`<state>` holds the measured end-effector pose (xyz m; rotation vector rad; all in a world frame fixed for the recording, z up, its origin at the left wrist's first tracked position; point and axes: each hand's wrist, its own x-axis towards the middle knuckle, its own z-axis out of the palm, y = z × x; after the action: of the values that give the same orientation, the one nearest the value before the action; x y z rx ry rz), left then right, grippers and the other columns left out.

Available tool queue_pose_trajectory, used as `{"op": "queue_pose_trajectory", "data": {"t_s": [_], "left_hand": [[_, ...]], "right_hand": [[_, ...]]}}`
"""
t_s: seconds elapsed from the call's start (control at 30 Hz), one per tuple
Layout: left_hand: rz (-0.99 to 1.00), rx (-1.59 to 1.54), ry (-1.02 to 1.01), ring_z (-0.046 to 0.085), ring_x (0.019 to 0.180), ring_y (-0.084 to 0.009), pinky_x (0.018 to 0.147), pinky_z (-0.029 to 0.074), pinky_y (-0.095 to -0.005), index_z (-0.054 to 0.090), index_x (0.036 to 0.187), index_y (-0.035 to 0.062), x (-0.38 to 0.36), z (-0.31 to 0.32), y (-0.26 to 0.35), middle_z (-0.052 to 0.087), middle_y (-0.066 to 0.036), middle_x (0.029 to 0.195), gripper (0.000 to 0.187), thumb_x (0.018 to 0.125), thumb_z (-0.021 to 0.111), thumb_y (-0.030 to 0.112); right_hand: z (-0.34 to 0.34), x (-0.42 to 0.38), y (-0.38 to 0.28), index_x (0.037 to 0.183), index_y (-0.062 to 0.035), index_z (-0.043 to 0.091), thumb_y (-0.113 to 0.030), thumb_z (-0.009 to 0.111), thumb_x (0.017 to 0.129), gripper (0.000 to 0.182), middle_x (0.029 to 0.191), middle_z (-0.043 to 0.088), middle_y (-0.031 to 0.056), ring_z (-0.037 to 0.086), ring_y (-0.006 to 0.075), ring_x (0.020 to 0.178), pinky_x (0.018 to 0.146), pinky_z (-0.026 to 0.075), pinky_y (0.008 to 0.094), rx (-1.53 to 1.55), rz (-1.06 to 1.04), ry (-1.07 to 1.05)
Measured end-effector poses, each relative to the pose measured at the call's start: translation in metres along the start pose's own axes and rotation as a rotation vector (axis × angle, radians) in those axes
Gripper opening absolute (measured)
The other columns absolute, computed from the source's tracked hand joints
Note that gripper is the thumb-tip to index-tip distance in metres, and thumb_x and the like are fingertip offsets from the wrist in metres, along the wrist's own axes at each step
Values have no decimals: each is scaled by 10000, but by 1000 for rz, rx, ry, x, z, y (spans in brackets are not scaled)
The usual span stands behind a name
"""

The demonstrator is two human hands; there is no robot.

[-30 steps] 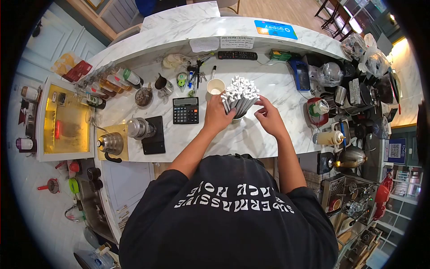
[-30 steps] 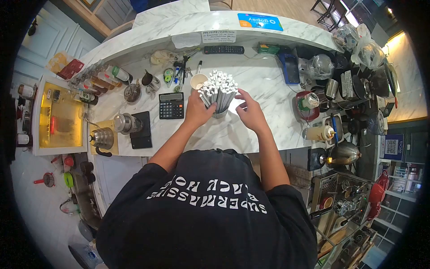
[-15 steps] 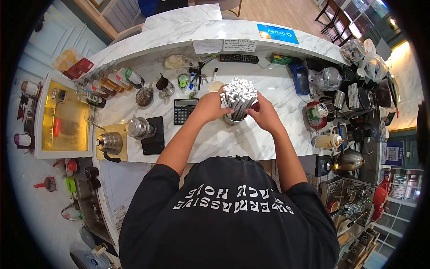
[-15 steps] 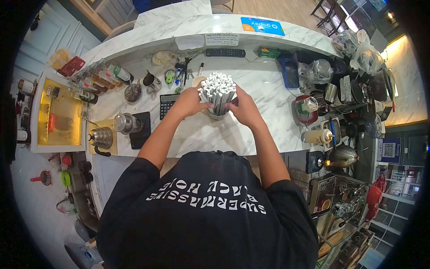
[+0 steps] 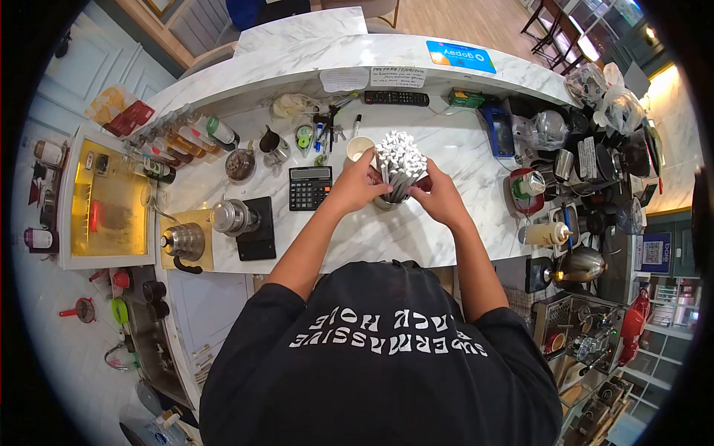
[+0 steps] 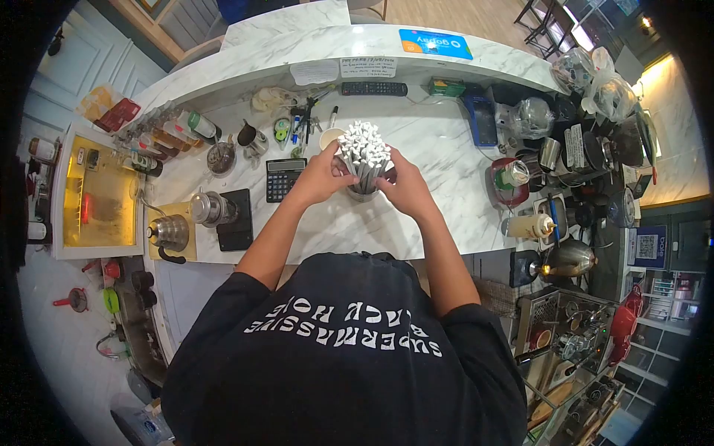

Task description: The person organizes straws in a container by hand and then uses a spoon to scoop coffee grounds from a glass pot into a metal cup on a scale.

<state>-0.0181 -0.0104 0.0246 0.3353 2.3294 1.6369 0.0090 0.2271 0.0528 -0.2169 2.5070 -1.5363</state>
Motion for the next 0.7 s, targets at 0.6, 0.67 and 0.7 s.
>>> {"op": "queue_pose_trajectory", "data": {"t_s": [0.6,0.67,0.7], "left_hand": [[-50,-155,-64,649,796,-144,757,537,-322,278,1697,141,1,-8,4,719,-77,906,973,890,804,3],[-69,-144,-116,655,815,-147,772,541,-318,241,1720,169,8,-15,-2,722,-75,921,1036,875,813,-9],[-10,-215,-145,665,839,-150,792,548,-318,280,1700,151,15,-16,-11,726,-78,944,1002,870,817,-7]], "right_hand": [[7,8,15,1553,-31,496,-68,862,810,828,1138,747,188,730,249,839,792,576,365,-6,-45,130],[3,11,13,1578,-34,473,-56,873,785,889,1174,737,186,721,241,843,799,577,362,-24,-26,124],[-1,14,9,1604,-37,449,-44,884,759,951,1209,726,183,712,234,847,805,578,359,-42,-8,122]]}}
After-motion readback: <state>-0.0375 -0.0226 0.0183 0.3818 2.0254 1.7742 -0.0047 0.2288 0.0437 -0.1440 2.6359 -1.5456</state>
